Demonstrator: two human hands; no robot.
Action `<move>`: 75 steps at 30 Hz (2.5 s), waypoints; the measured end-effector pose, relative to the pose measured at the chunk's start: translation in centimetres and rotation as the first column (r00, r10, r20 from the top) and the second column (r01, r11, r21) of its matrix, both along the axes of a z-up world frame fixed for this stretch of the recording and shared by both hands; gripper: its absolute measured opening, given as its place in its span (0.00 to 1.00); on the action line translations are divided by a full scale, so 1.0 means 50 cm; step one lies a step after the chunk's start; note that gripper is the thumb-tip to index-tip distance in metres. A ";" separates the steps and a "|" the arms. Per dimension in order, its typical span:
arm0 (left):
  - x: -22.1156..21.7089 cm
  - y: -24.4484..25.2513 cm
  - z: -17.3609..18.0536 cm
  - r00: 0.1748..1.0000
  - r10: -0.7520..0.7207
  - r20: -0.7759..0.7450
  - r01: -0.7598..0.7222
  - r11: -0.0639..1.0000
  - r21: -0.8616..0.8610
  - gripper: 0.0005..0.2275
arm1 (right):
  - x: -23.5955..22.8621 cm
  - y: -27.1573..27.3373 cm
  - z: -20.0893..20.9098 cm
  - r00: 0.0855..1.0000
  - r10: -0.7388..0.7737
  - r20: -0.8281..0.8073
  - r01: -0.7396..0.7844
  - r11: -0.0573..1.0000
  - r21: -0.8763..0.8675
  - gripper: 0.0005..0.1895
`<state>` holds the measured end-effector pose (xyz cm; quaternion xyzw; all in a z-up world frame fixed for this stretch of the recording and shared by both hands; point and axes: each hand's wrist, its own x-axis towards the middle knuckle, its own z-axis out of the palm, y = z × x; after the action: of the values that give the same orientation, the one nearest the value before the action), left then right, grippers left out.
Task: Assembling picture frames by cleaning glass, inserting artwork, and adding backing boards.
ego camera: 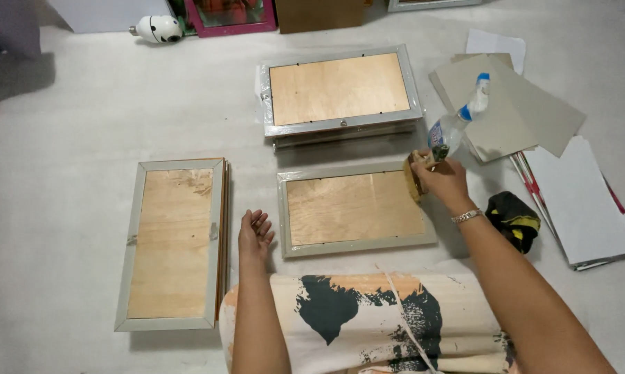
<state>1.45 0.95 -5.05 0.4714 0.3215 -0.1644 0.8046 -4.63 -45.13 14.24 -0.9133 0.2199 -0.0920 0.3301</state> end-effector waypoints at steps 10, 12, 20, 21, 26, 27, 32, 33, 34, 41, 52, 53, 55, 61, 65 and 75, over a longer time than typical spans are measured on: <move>-0.006 -0.012 0.032 1.000 -0.006 -0.006 0.006 1.000 0.015 0.23 | -0.162 -0.011 0.044 0.927 0.040 -0.374 -0.026 0.999 0.042 0.21; -0.008 -0.015 0.041 1.000 -0.022 0.007 0.021 0.999 0.039 0.23 | -0.177 -0.038 0.064 0.765 0.142 -0.628 -0.174 0.985 0.011 0.20; -0.007 -0.014 0.034 1.000 -0.018 -0.015 0.019 1.000 0.021 0.23 | -0.132 -0.059 0.068 0.664 0.371 -0.649 -0.507 0.861 -0.026 0.20; -0.009 -0.012 0.030 1.000 -0.018 -0.025 0.018 1.000 0.020 0.22 | -0.124 -0.052 0.057 0.644 0.427 -0.635 -0.557 0.831 -0.007 0.20; -0.003 -0.012 0.023 1.000 -0.002 -0.017 0.002 1.000 -0.002 0.22 | -0.067 0.051 0.032 0.577 0.569 -0.586 -0.658 0.749 0.079 0.21; -0.004 -0.012 0.024 1.000 -0.008 -0.002 0.008 1.000 -0.011 0.22 | -0.058 0.077 0.034 0.557 0.603 -0.571 -0.682 0.724 0.099 0.21; 0.001 -0.012 0.016 1.000 -0.009 -0.004 0.009 1.000 -0.023 0.23 | 0.000 0.224 0.026 0.512 0.678 -0.527 -0.730 0.667 0.150 0.20; -0.001 -0.012 0.020 1.000 -0.012 0.002 0.012 1.000 -0.025 0.23 | 0.010 0.253 0.024 0.496 0.715 -0.493 -0.751 0.638 0.171 0.20; -0.003 -0.012 0.024 1.000 -0.007 0.001 0.007 1.000 -0.023 0.23 | 0.020 0.286 0.018 0.492 0.718 -0.493 -0.753 0.635 0.173 0.20; -0.004 0.006 0.015 0.988 0.149 0.040 -0.148 0.989 -0.019 0.24 | 0.056 0.464 -0.011 0.533 0.825 -0.189 -0.786 0.565 0.249 0.20; -0.004 0.005 0.023 0.963 0.270 0.021 -0.270 0.963 -0.021 0.24 | -0.041 0.231 -0.118 0.886 0.421 -0.195 -0.206 0.734 0.647 0.24; -0.006 0.003 0.029 0.969 0.246 0.021 -0.245 0.969 -0.030 0.24 | -0.055 0.182 -0.101 0.901 0.305 -0.308 -0.121 0.859 0.498 0.24; -0.011 -0.004 0.043 0.976 0.215 0.022 -0.214 0.976 -0.043 0.24 | -0.083 0.092 -0.066 0.903 0.162 -0.397 -0.029 0.947 0.321 0.24; -0.010 -0.009 0.044 0.982 0.187 0.039 -0.187 0.982 -0.024 0.23 | -0.137 0.011 -0.014 0.990 -0.054 0.132 0.072 0.988 -0.139 0.19; -0.008 -0.003 0.031 0.983 0.182 0.037 -0.180 0.983 -0.036 0.23 | -0.085 0.124 -0.063 0.999 0.020 0.026 -0.014 0.977 -0.212 0.18; -0.001 0.003 0.014 0.983 0.183 0.023 -0.181 0.982 -0.055 0.22 | 0.076 0.513 -0.064 0.862 0.406 0.303 -0.497 0.795 0.348 0.18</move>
<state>1.39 1.08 -4.33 0.4211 0.3477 -0.0920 0.8327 -0.81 -19.49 11.05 -0.8326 -0.0281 -0.0586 0.5500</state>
